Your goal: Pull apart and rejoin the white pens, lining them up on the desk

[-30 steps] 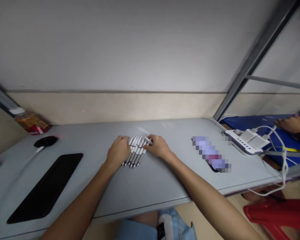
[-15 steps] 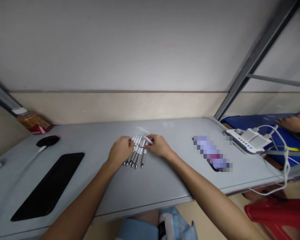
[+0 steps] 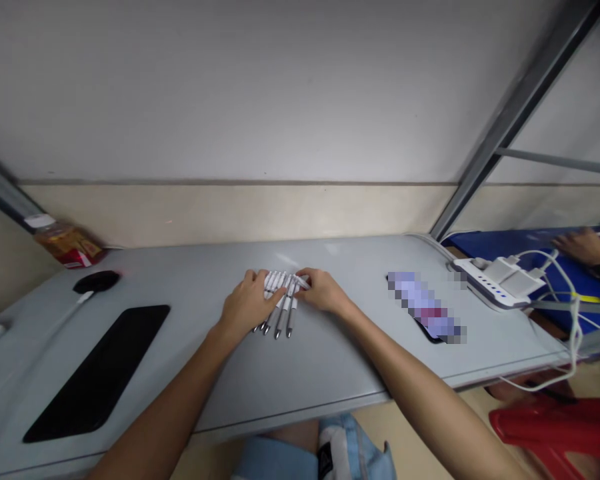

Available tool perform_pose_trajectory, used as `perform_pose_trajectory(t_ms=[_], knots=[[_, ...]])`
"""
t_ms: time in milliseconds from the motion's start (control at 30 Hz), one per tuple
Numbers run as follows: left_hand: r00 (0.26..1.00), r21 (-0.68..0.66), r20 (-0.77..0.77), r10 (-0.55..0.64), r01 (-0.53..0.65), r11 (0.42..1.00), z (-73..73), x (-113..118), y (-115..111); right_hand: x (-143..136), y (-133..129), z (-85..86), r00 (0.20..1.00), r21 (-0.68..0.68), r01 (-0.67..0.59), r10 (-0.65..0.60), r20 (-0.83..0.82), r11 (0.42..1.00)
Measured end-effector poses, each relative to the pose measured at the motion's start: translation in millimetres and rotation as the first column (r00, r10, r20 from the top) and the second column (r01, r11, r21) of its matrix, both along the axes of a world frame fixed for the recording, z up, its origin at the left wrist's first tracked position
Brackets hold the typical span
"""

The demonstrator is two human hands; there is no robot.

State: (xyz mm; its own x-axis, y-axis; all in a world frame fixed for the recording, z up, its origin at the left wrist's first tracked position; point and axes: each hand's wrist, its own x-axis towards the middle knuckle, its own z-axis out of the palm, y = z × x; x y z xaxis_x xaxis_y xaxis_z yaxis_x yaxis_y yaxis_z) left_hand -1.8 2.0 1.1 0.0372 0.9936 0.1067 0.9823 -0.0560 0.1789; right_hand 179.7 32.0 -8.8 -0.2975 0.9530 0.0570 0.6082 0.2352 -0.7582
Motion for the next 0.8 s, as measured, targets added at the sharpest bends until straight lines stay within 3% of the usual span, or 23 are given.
perform_pose_trajectory(t_ms=[167,467,800], knots=[[1.000,0.007,0.021,0.008,-0.008,1.000,0.4,2.2,-0.5,-0.2,-0.5,0.2,1.000,-0.028,0.011,-0.010,0.003,1.000],[1.000,0.007,-0.001,-0.013,0.013,1.000,1.2,3.0,-2.3,-6.9,-3.8,-1.5,1.000,0.088,-0.005,0.004,0.014,0.996],[1.000,-0.009,-0.006,-0.017,0.017,1.000,3.2,1.7,0.2,-6.8,-3.1,-2.7,0.999,0.092,-0.025,0.022,0.033,0.995]])
